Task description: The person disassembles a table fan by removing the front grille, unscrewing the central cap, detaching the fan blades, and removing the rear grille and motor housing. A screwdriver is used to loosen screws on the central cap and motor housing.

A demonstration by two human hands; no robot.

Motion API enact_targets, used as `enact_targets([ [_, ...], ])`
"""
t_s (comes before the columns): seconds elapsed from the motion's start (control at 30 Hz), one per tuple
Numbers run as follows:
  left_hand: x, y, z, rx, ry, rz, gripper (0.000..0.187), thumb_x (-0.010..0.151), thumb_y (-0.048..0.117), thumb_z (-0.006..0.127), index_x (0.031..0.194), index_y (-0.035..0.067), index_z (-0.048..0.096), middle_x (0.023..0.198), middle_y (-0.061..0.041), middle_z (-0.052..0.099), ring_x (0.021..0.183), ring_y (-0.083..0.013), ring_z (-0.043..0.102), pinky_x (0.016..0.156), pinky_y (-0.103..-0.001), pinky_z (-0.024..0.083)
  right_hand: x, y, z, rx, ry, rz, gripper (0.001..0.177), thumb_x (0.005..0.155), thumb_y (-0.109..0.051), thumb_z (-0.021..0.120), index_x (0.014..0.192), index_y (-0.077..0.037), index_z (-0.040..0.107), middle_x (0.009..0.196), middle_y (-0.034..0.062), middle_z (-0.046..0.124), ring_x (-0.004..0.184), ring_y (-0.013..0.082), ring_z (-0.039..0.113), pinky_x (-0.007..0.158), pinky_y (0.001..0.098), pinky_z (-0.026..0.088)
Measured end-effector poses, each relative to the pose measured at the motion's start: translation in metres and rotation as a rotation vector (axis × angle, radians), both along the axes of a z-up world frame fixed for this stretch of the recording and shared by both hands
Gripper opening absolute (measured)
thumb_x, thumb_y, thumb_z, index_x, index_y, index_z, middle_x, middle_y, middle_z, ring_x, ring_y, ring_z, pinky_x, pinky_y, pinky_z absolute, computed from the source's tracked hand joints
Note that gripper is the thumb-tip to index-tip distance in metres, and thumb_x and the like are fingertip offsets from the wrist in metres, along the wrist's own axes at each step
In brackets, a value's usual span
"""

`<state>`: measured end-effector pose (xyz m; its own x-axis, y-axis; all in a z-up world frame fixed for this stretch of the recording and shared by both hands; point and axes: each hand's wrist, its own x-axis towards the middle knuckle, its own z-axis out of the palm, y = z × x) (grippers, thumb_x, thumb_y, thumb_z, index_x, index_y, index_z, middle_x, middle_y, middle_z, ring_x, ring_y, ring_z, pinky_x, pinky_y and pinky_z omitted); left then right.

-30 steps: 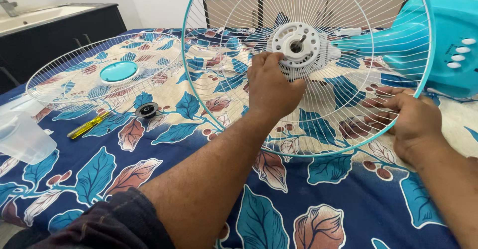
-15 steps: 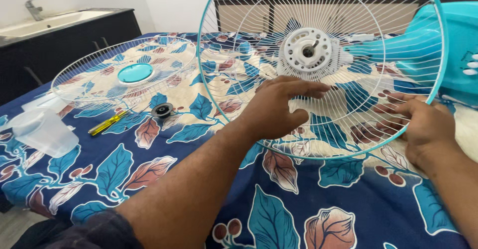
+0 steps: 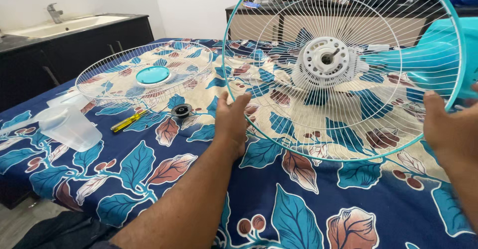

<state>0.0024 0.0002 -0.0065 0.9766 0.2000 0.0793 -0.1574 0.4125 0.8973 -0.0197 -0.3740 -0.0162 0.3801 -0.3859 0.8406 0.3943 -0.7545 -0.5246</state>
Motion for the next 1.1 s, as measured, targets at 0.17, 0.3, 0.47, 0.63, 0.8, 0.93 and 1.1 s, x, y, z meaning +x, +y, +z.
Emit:
enact_targets([
  [0.17,0.009,-0.006,-0.015,0.016,0.015,-0.188,0.059,0.089,0.025,0.063,0.142,0.007,0.046,0.121,-0.016,0.067,0.092,-0.0255,0.072,0.073,-0.035,0.056,-0.003,0.023,0.033,-0.748,0.0,-0.346,0.044,0.086,-0.027,0.086,0.118,-0.002,0.066,0.118,0.0141,0.065,0.107,0.0271,0.071,0.092,0.0388,0.059],
  [0.3,0.014,-0.005,-0.02,0.023,0.003,-0.205,0.054,0.091,0.027,0.061,0.138,0.003,0.05,0.121,-0.017,0.068,0.089,-0.0264,0.073,0.072,-0.035,0.056,0.03,0.06,0.05,-0.606,0.261,-0.01,0.065,0.083,-0.042,0.086,0.126,0.002,0.068,0.114,0.0175,0.064,0.092,0.0243,0.068,0.081,0.0402,0.057],
  [0.47,0.013,-0.004,-0.019,0.031,-0.008,-0.211,0.053,0.089,0.023,0.063,0.138,0.007,0.05,0.118,-0.017,0.069,0.086,-0.026,0.072,0.071,-0.034,0.056,0.074,0.083,0.067,-0.643,0.278,-0.019,0.073,0.078,-0.053,0.09,0.119,0.004,0.07,0.109,0.0181,0.067,0.093,0.0271,0.068,0.079,0.0411,0.057],
  [0.63,0.011,-0.002,-0.016,0.027,-0.03,-0.216,0.056,0.084,0.014,0.065,0.139,0.006,0.052,0.114,-0.017,0.069,0.082,-0.0264,0.073,0.068,-0.033,0.056,0.09,0.082,0.07,-0.694,0.238,-0.023,0.07,0.076,-0.053,0.091,0.112,0.004,0.074,0.105,0.0195,0.067,0.089,0.0282,0.069,0.079,0.041,0.058],
  [0.8,0.007,-0.003,-0.011,-0.017,-0.008,-0.23,0.057,0.082,0.011,0.062,0.139,0.009,0.051,0.112,-0.016,0.07,0.082,-0.0272,0.072,0.068,-0.034,0.056,0.088,0.07,0.074,-0.679,0.226,0.136,0.049,0.085,-0.03,0.075,0.125,-0.002,0.076,0.105,0.0178,0.068,0.081,0.0265,0.07,0.076,0.0401,0.059],
  [0.93,0.004,-0.002,-0.007,0.068,0.014,-0.205,0.057,0.085,0.012,0.06,0.14,0.008,0.051,0.112,-0.019,0.071,0.084,-0.0271,0.074,0.07,-0.034,0.057,0.082,0.075,0.079,-0.528,0.203,0.211,0.05,0.085,-0.03,0.068,0.122,0.003,0.065,0.102,0.0155,0.066,0.085,0.0232,0.07,0.073,0.0359,0.058],
  [1.1,0.004,-0.003,-0.007,0.052,-0.019,-0.214,0.058,0.084,0.012,0.059,0.141,0.008,0.05,0.114,-0.017,0.07,0.085,-0.0283,0.073,0.07,-0.035,0.056,0.082,0.104,0.078,-0.79,0.223,-0.15,0.068,0.073,-0.053,0.094,0.114,-0.001,0.075,0.1,0.0189,0.07,0.084,0.0287,0.072,0.068,0.038,0.06],
])
